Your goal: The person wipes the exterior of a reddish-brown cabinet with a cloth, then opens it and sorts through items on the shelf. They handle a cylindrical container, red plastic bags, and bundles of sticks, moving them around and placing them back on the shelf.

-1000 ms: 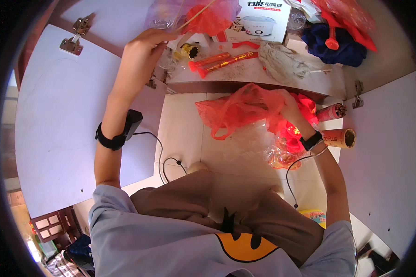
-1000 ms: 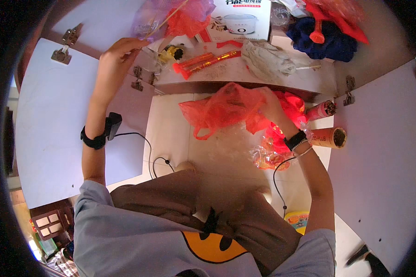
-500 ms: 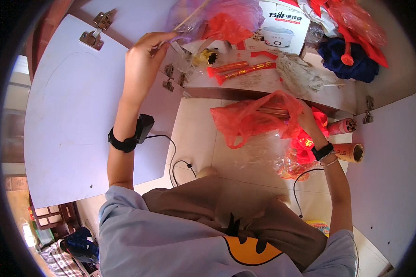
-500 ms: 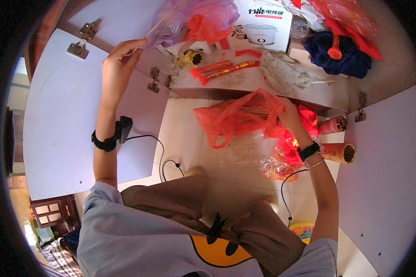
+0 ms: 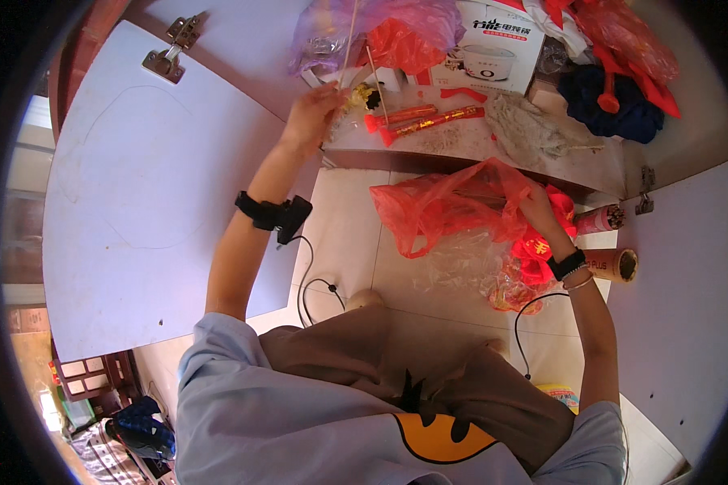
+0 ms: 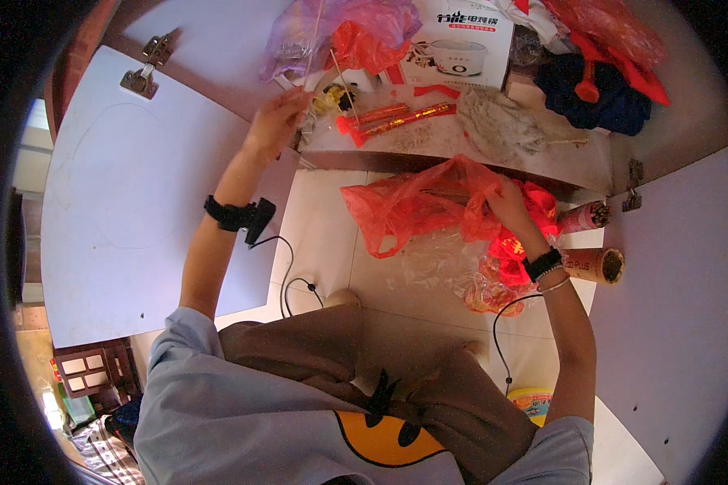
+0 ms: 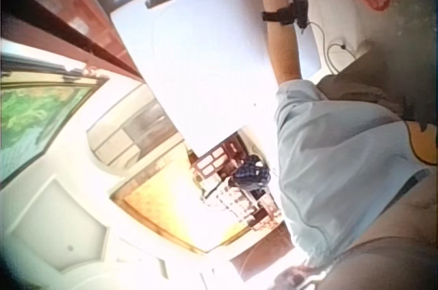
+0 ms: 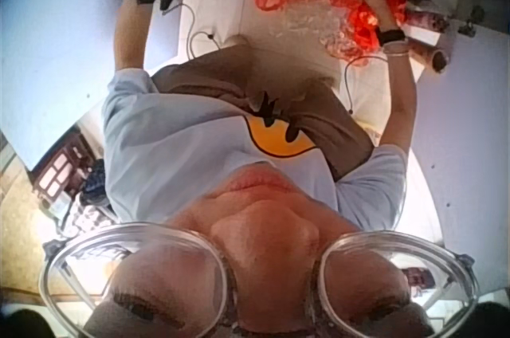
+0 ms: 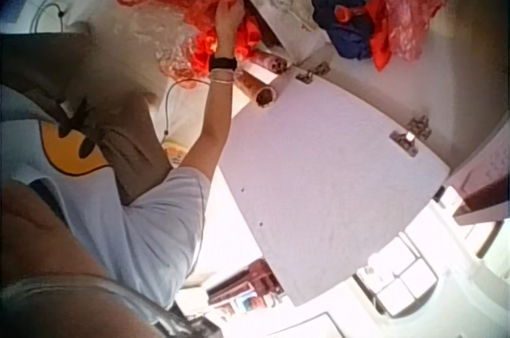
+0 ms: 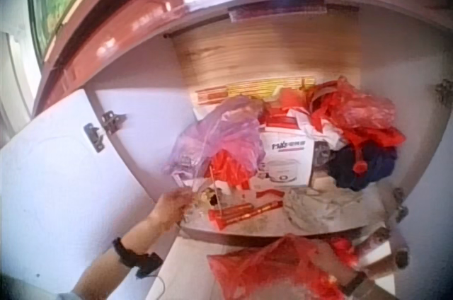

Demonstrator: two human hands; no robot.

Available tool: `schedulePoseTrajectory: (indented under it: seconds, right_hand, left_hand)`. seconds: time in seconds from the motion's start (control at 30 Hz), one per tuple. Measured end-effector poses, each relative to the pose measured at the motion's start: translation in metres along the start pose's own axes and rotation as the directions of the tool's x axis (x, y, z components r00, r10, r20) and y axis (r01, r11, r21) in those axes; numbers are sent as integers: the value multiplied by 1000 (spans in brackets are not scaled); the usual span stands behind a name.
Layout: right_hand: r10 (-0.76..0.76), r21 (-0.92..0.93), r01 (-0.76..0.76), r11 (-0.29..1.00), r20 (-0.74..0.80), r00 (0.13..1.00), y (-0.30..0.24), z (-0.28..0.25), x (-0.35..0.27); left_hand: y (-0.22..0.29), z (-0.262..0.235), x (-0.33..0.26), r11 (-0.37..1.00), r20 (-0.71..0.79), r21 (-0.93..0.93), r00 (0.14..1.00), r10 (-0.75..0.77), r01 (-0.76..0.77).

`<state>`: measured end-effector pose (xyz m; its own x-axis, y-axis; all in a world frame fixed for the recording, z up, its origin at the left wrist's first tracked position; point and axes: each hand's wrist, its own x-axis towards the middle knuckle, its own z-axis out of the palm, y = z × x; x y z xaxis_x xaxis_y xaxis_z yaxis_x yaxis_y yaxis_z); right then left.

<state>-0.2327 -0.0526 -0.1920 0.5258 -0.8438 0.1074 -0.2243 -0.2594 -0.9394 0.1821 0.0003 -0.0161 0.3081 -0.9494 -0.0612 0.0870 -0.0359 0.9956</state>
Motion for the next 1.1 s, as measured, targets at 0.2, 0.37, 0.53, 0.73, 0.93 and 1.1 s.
schedulePoseTrajectory:
  seconds: [0.2,0.37,0.53,0.73,0.93,1.1]
  right_hand:
    - [166,-69,-166,984,1,986,1,1,-5]
    - [129,30,-130,991,24,991,-4,5,-6]
    - [217,-91,-218,972,-22,976,-7,6,-2]
    - [-111,-165,81,983,-181,977,1,-7,2]
    - [-81,-120,57,991,-205,976,1,-17,1]
    - [-57,-69,41,997,-264,963,-15,-32,-5]
  left_hand:
    - [-43,5,6,944,22,-241,974,-225,224]
    - [-44,26,13,921,-14,-270,955,-297,282]
    - [-65,47,26,971,-226,223,973,-39,90]
    - [-112,47,69,903,-275,427,946,170,-39]
    - [-98,44,58,843,-212,515,930,300,-155]
    - [-60,45,13,824,-91,513,939,331,-241]
